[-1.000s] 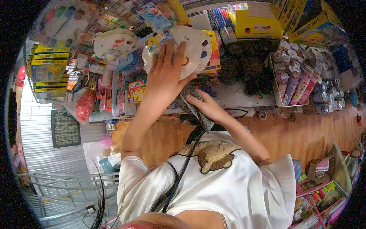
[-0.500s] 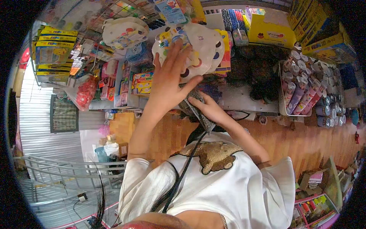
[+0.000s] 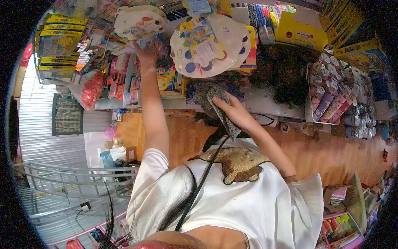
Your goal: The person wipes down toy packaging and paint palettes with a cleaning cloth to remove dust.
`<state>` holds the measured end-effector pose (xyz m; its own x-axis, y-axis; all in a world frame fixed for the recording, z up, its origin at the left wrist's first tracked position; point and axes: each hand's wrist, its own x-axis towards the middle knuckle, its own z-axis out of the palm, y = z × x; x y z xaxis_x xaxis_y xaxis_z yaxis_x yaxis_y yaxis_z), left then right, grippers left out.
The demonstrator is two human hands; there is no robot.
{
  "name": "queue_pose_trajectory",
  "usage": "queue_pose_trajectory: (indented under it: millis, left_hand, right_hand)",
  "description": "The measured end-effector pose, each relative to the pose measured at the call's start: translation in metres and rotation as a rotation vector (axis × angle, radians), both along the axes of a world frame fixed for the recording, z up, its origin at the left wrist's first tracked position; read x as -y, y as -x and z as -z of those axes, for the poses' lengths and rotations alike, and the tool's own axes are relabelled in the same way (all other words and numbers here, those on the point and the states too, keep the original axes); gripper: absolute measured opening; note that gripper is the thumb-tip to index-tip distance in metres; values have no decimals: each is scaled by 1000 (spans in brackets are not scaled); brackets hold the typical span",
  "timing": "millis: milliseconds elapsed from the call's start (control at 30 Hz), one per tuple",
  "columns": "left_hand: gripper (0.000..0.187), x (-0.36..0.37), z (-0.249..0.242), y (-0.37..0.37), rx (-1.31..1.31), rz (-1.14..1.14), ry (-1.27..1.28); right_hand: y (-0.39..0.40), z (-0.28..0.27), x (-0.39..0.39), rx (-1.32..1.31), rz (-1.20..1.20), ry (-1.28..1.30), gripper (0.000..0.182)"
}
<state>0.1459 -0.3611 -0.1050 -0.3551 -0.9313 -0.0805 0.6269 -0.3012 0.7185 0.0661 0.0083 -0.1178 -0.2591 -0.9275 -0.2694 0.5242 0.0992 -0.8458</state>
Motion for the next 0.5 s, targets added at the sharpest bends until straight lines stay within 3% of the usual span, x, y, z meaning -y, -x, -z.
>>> queue_pose_trajectory:
  millis: [133, 333, 500]
  left_hand:
    - [73, 9, -19, 12, -181, 134, -3]
    - [79, -13, -16, 2, -112, 162, 191]
    - [74, -36, -24, -20, 85, 47, 288]
  right_hand:
    - [-3, 1, -2, 4, 11, -12, 39]
    - [-6, 9, 1, -11, -37, 9, 38]
    - [-13, 3, 7, 19, -95, 3, 38]
